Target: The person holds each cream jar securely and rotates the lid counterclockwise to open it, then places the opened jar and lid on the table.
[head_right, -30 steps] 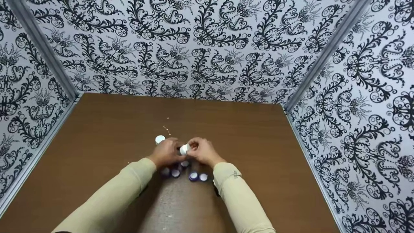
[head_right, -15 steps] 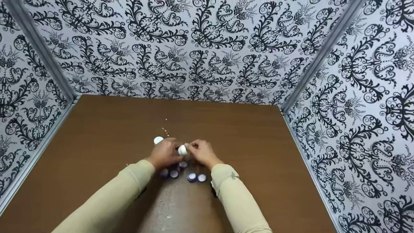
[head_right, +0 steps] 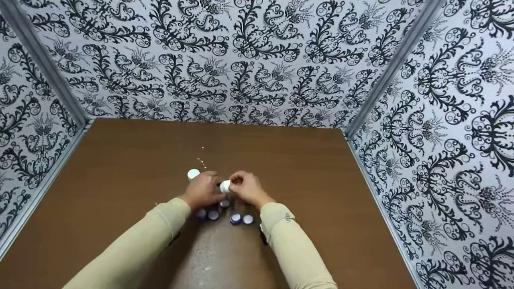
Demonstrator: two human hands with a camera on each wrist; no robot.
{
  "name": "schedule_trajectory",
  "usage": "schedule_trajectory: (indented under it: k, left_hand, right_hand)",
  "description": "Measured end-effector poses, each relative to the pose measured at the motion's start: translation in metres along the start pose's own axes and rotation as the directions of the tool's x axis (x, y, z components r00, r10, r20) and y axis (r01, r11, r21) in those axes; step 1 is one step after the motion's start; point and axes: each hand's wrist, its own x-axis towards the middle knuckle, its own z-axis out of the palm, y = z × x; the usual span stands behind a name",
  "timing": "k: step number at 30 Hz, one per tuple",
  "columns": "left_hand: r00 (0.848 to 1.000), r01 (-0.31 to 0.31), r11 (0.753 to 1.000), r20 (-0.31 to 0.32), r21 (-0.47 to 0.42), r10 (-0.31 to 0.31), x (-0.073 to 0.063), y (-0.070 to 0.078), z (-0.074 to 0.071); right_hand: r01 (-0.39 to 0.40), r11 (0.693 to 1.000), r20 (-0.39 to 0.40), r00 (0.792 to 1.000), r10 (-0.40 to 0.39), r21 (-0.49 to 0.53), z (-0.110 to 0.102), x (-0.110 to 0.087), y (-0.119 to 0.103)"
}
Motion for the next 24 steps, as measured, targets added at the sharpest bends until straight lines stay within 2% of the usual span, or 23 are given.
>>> schedule_trajectory:
  k: [11,17,24]
  left_hand:
    - [1.000,0.012,1.000,0.021,-0.015,-0.012,0.0004,-0.0017,-0.0015]
    - [1.000,-0.004,1.000,-0.001,-0.028,0.004,-0.0005,-0.0042,-0.0027]
    - [1.000,0.009,0.999,-0.008,-0.034,-0.010,-0.0016,-0.0066,0.0007]
  right_hand:
    - [-0.050,0.998,-0.024,0.998,0.050,-0.039,0.0000,0.0025,0.0003]
    - [-0.126,0.992,0.022,0.992,0.125,0.014,0.0015,0.0018,-0.0026]
    - [-0.152,0.981,0.028,0.988,0.150,0.122,0.0046,0.0015,-0.0053]
